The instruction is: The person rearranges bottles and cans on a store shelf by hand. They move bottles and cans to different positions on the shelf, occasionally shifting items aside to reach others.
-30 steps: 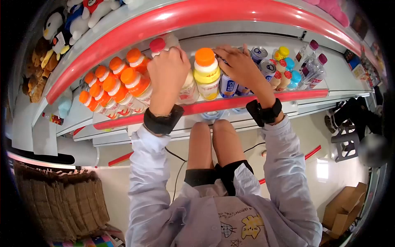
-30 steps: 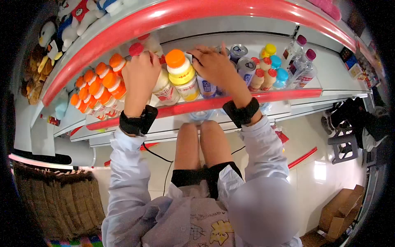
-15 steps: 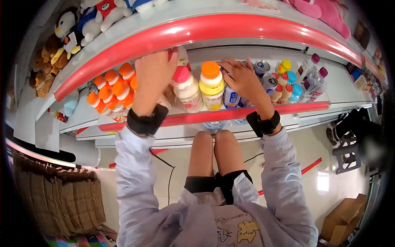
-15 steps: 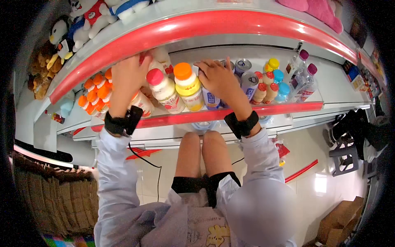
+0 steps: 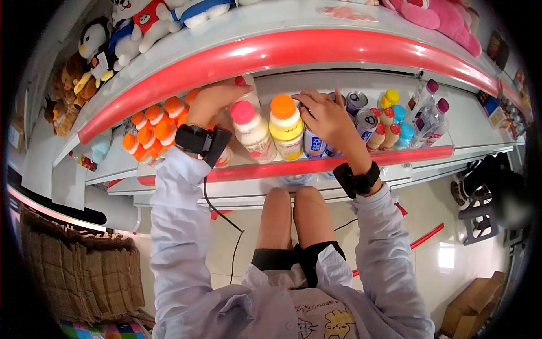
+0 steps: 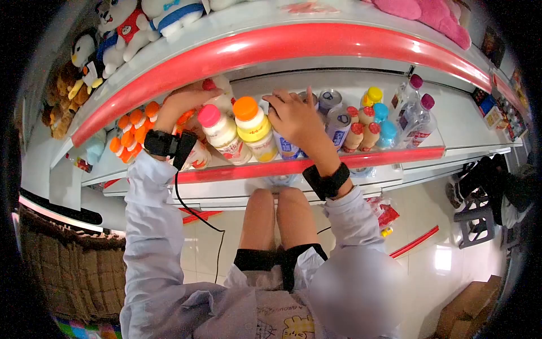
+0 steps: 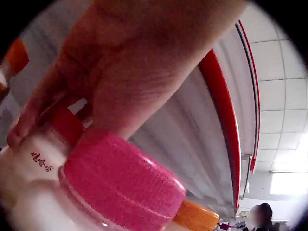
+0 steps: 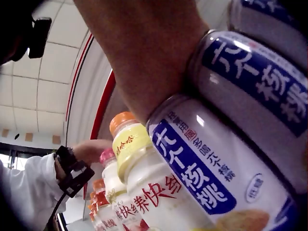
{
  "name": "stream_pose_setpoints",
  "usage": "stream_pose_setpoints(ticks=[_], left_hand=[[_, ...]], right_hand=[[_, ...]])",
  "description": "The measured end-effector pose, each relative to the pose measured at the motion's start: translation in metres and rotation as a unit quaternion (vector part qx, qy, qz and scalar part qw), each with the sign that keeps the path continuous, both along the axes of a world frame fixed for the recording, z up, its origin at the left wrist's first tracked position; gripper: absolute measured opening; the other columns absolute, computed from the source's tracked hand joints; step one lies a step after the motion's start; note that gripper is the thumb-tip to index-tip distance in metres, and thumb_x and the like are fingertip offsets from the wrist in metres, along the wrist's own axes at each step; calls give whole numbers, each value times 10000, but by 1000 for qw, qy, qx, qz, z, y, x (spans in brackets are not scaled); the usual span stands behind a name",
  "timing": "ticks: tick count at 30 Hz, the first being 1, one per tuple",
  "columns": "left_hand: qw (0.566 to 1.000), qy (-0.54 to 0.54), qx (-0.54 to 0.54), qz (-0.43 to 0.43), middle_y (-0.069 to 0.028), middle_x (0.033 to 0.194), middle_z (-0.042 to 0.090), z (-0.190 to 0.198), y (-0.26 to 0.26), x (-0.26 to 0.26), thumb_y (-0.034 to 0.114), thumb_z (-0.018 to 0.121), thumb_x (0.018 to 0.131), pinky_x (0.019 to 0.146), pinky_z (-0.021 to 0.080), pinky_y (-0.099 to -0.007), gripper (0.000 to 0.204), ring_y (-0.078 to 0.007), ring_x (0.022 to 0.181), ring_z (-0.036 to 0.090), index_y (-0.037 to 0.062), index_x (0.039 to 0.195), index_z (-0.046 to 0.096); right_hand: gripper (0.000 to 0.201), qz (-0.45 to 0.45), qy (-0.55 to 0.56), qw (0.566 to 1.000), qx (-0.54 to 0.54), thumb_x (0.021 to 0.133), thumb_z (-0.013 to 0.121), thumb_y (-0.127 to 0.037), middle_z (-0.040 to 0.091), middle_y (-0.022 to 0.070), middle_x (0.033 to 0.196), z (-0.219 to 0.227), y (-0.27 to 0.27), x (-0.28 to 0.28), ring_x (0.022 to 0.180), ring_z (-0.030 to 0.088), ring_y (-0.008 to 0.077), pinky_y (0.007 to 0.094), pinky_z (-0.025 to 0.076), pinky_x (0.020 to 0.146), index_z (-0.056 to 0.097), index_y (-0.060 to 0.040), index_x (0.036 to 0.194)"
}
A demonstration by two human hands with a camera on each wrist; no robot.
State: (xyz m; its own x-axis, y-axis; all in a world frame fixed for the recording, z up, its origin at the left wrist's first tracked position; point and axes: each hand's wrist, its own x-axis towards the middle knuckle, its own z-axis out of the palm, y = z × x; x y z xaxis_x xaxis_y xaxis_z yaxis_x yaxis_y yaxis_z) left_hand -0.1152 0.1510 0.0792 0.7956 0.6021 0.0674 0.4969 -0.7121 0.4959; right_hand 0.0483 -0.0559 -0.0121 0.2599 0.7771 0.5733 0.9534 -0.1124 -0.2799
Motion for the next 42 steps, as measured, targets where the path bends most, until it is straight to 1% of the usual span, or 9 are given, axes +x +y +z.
stream_pose_setpoints(ticks=[4, 7, 9, 12, 21, 24, 31, 36, 42], left_hand=[[981, -168, 12, -99, -112, 1005, 666, -24, -6, 8, 339, 683, 857, 817, 484, -295, 380, -176, 892, 623, 7, 1041, 656], [986, -113, -92, -79, -115, 1021, 670, -14, -30, 19, 360, 671, 859, 819, 483, -306, 384, -189, 901, 630, 2, 998, 664], [998, -4, -30, -48, -120, 1021, 680, -3, -35, 38, 396, 661, 849, 835, 483, -314, 423, -210, 929, 643, 7, 1015, 663], [992, -24, 109, -52, -140, 1013, 692, -3, -45, 45, 447, 644, 832, 864, 473, -347, 466, -265, 997, 646, 27, 1034, 670], [993, 25, 115, -4, -156, 1184, 645, -4, -50, 54, 471, 656, 814, 941, 442, -423, 510, -327, 1124, 595, 89, 1152, 643], [969, -88, 230, -8, -162, 1167, 653, -27, -40, 56, 475, 667, 809, 946, 440, -431, 529, -332, 1118, 598, 82, 1161, 641], [990, -124, -44, -53, -157, 1096, 677, -2, -28, 26, 355, 661, 869, 884, 485, -369, 423, -284, 1004, 637, 49, 1160, 632], [965, -196, 168, -53, -121, 1054, 691, -1, -9, 2, 284, 616, 910, 844, 497, -357, 307, -256, 938, 643, 59, 1113, 664], [980, -122, 156, -35, -147, 1041, 689, -23, 29, 4, 265, 578, 921, 849, 493, -392, 283, -308, 982, 639, 47, 1085, 654]], right_hand=[[370, -3, 3, 1000, -6, 918, 483, -275, 598, 86, 1233, 3, 0, -2, 1136, 593, 309, 678, 260, 1078, 603, -146, 1244], [368, -7, 4, 1000, -23, 929, 479, -269, 585, 83, 1257, 4, 0, -2, 1158, 575, 300, 662, 258, 1088, 585, -152, 1262], [367, -14, 3, 998, -53, 956, 464, -263, 563, 76, 1298, 7, -1, -3, 1212, 537, 289, 643, 241, 1103, 551, -158, 1296], [395, -24, -1, 997, -72, 957, 458, -269, 561, 89, 1303, 7, -1, -3, 1224, 527, 297, 637, 228, 1114, 517, -139, 1326], [472, -20, 6, 1000, -14, 915, 485, -274, 600, 135, 1212, 5, 1, -2, 1118, 595, 332, 654, 264, 1087, 478, -90, 1350], [482, -21, 10, 999, -39, 916, 485, -271, 600, 137, 1209, 9, -2, -4, 1122, 591, 330, 652, 265, 1086, 468, -101, 1367], [460, -21, 6, 1000, -22, 931, 475, -265, 575, 121, 1275, 6, -1, -4, 1189, 555, 309, 638, 250, 1104, 474, -120, 1367], [422, -26, 12, 999, -46, 946, 467, -254, 557, 110, 1311, 8, -3, -4, 1235, 522, 290, 611, 234, 1125, 491, -124, 1346], [378, -17, -18, 999, 20, 911, 507, -253, 595, 119, 1235, 2, -1, -3, 1124, 598, 318, 660, 277, 1085, 576, -90, 1245]])
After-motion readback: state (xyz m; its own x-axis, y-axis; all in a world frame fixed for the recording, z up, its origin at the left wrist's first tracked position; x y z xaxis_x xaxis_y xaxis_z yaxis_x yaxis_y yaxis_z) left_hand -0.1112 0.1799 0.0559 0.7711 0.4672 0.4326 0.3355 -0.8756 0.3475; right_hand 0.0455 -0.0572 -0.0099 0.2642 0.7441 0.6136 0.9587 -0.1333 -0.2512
